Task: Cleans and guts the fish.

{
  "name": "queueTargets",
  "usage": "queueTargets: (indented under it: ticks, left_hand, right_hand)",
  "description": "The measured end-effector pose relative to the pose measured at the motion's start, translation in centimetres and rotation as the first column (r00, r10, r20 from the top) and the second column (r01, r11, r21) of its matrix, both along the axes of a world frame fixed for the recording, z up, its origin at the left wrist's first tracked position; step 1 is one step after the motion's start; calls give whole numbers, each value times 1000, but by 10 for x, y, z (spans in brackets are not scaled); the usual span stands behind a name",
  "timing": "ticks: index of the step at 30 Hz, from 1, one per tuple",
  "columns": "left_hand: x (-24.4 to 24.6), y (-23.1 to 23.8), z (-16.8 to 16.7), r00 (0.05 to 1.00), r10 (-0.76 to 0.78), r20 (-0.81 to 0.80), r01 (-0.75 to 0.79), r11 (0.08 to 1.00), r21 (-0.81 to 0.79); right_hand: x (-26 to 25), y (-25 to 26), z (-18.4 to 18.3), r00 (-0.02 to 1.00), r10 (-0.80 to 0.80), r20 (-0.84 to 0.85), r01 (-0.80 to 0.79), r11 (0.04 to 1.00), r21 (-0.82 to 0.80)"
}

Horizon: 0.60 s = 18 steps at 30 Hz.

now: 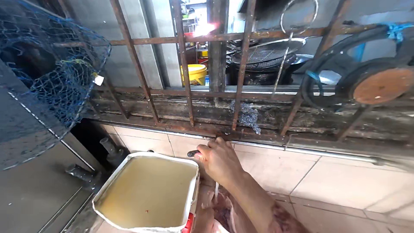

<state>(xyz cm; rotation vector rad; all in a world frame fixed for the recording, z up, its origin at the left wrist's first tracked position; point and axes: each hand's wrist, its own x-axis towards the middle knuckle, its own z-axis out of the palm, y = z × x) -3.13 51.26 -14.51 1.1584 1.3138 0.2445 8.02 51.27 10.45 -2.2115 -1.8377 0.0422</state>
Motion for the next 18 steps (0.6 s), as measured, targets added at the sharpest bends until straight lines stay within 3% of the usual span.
queueTargets:
  ticks: [2, 6, 8, 10, 11, 12, 13, 15, 17, 18]
  left_hand:
    - [-6, 11, 1, 997, -76, -2, 76, 996, 38]
    - [-2, 18, 47, 975, -147, -166, 143, 989, -37]
    - [-2, 23, 33, 942, -213, -259, 240, 968, 75]
    - [-5, 26, 22, 846, -377, -376, 477, 852, 218]
    - [-4, 27, 16, 783, -434, -446, 575, 779, 250]
    - [-1, 25, 8, 725, -467, -506, 647, 714, 267]
    - [4, 22, 0, 686, -483, -545, 691, 668, 277]
    - [8, 8, -7, 647, -490, -584, 723, 637, 267]
    - [5, -8, 11, 702, -490, -517, 667, 706, 238]
    - [2, -11, 13, 793, -418, -442, 565, 776, 279]
  right_hand:
    - [1, 0, 1, 1000, -10, -26, 10, 1000, -17]
    - [4, -2, -5, 997, 12, -81, -6, 997, 80]
    - [9, -14, -18, 979, 22, -201, 25, 973, 228]
    - [11, -39, -50, 896, 24, -444, 227, 833, 505]
    - [9, -55, -71, 784, 49, -619, 392, 734, 554]
    - [3, -71, -93, 601, 54, -798, 569, 672, 474]
    - [-3, -81, -119, 384, -8, -923, 678, 681, 276]
    - [-10, -83, -177, 62, -205, -977, 576, 807, -133]
    - [-16, -69, -217, -32, -255, -966, 455, 857, -241]
    - [-18, -59, -221, -44, -231, -972, 441, 869, -226]
